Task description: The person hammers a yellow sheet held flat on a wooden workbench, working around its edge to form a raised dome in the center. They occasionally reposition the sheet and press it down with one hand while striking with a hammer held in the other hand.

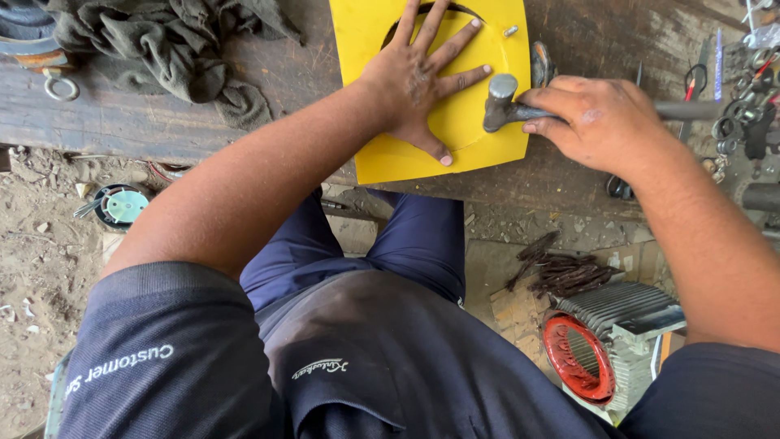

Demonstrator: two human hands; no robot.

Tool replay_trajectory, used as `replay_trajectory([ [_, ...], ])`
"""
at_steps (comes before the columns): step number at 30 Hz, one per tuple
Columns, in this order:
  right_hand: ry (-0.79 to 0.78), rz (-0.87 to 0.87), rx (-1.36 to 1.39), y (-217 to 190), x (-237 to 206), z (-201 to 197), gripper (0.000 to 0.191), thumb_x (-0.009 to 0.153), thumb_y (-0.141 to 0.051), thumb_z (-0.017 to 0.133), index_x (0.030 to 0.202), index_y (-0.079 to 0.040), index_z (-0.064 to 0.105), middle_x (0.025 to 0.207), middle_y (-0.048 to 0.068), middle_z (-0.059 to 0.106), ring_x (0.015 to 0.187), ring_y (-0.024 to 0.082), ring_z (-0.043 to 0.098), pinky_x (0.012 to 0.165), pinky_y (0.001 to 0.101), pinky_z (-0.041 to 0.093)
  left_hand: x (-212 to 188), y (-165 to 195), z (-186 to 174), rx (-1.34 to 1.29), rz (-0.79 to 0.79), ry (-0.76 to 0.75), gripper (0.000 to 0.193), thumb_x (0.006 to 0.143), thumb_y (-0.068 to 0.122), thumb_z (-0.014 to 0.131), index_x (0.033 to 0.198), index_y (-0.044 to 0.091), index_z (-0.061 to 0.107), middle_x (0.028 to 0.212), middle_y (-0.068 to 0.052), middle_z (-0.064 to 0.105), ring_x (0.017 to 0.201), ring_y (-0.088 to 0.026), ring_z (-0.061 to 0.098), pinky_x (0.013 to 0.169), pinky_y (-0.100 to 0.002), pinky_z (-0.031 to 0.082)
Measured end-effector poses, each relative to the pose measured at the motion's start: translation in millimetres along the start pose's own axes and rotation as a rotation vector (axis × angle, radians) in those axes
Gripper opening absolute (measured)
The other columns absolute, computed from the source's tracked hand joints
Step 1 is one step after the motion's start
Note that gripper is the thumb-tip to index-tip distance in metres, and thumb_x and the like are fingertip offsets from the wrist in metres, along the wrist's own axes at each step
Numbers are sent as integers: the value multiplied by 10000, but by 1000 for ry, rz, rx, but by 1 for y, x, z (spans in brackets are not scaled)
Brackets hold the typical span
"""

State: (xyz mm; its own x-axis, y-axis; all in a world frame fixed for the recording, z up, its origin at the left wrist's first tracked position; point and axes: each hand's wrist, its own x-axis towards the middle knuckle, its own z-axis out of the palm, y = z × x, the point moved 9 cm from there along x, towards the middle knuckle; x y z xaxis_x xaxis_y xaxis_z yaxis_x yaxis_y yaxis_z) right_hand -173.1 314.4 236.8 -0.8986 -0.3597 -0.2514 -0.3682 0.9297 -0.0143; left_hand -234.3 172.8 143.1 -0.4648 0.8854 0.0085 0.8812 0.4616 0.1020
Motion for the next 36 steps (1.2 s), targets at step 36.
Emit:
replay_trajectory([
  [36, 34, -14, -66, 4, 7, -16, 365, 985, -387, 677, 1274, -169, 726, 1082, 40, 712, 962, 281, 711, 831, 448, 573, 6, -4, -4, 15, 51, 9, 1409, 443, 1088, 502, 1620, 353, 256, 1703, -158, 122, 1521, -513, -34, 1158, -715, -76],
])
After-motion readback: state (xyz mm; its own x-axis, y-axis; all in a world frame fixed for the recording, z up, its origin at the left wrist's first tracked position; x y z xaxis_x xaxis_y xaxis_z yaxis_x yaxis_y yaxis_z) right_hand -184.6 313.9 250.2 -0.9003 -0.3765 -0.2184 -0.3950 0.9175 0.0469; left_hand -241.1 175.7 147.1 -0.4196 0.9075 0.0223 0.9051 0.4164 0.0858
